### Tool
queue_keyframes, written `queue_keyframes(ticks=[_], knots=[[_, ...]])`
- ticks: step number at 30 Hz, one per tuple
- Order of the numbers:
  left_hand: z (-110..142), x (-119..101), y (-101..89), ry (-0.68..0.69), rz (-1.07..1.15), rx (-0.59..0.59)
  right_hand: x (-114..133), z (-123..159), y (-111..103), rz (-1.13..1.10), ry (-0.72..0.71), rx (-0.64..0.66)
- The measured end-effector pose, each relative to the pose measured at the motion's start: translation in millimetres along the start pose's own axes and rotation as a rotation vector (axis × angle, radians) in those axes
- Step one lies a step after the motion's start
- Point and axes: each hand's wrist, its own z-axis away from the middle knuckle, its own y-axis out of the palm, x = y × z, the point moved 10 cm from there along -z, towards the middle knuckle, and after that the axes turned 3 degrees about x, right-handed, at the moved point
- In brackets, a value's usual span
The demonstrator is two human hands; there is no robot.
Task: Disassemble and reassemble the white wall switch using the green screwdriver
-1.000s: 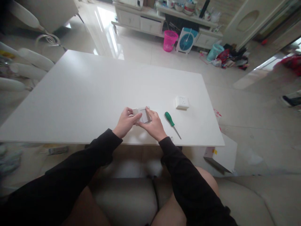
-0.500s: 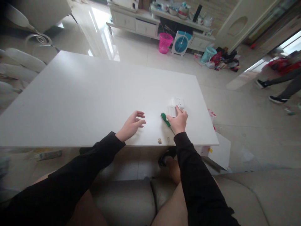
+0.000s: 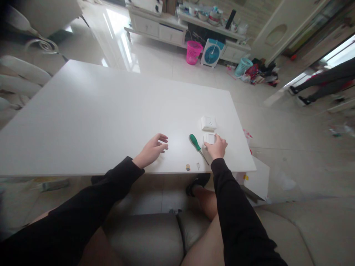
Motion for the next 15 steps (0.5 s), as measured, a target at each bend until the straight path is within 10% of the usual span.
queue_keyframes(ticks=[5,8,15], knots=[[0.9,-1.8,-0.5,0.006,0.011,-0.006,24.6,2.4,-14.6,0.050,0.016,-0.053],[2.5,-6.7,-3.3,0.032,0.079,-0.026,81.5,17.8,-20.8,-0.205,-0.096,-0.034],[23.8,-30.6,40.7,0.047,0.559,0.331,251.7,164.5,42.9,-1.380,-0.144,1.242]])
